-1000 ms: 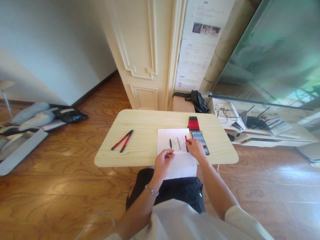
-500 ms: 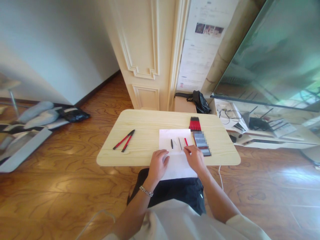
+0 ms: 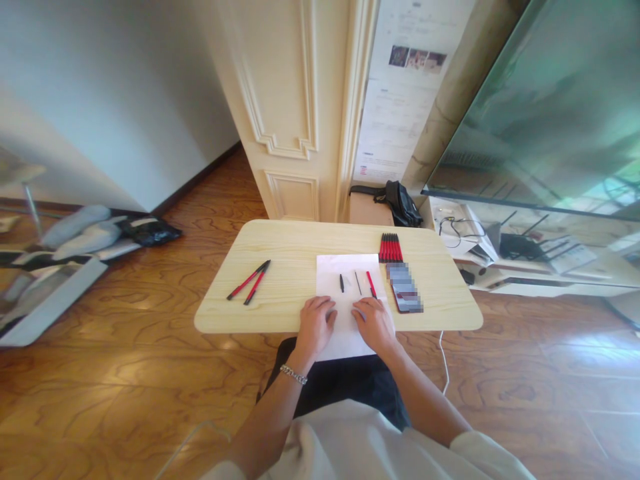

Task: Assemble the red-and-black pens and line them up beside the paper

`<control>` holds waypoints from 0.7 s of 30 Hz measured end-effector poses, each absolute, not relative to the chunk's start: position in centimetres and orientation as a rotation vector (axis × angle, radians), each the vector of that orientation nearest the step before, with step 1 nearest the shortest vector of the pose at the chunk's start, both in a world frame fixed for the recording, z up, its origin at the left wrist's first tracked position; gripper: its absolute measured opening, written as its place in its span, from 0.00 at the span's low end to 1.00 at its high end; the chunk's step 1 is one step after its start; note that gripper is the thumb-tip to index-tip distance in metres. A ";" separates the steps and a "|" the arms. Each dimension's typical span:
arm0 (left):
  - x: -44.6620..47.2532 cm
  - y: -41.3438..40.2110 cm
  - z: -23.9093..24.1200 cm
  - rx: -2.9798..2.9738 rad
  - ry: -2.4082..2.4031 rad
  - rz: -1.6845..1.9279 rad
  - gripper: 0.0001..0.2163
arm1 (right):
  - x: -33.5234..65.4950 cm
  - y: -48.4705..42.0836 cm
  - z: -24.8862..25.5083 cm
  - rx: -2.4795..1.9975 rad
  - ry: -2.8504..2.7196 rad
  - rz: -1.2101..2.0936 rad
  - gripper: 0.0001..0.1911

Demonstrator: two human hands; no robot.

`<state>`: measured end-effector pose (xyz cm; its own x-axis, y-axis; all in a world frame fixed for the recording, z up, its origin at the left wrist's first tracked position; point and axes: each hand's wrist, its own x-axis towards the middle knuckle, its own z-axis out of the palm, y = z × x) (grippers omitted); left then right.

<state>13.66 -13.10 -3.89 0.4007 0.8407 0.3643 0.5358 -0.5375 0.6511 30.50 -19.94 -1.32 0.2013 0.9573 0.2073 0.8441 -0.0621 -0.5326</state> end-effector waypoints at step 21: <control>14.2 -15.0 -1.0 1.841 1.137 1.044 0.08 | 35.8 -13.4 0.3 -2.448 -1.345 0.433 0.15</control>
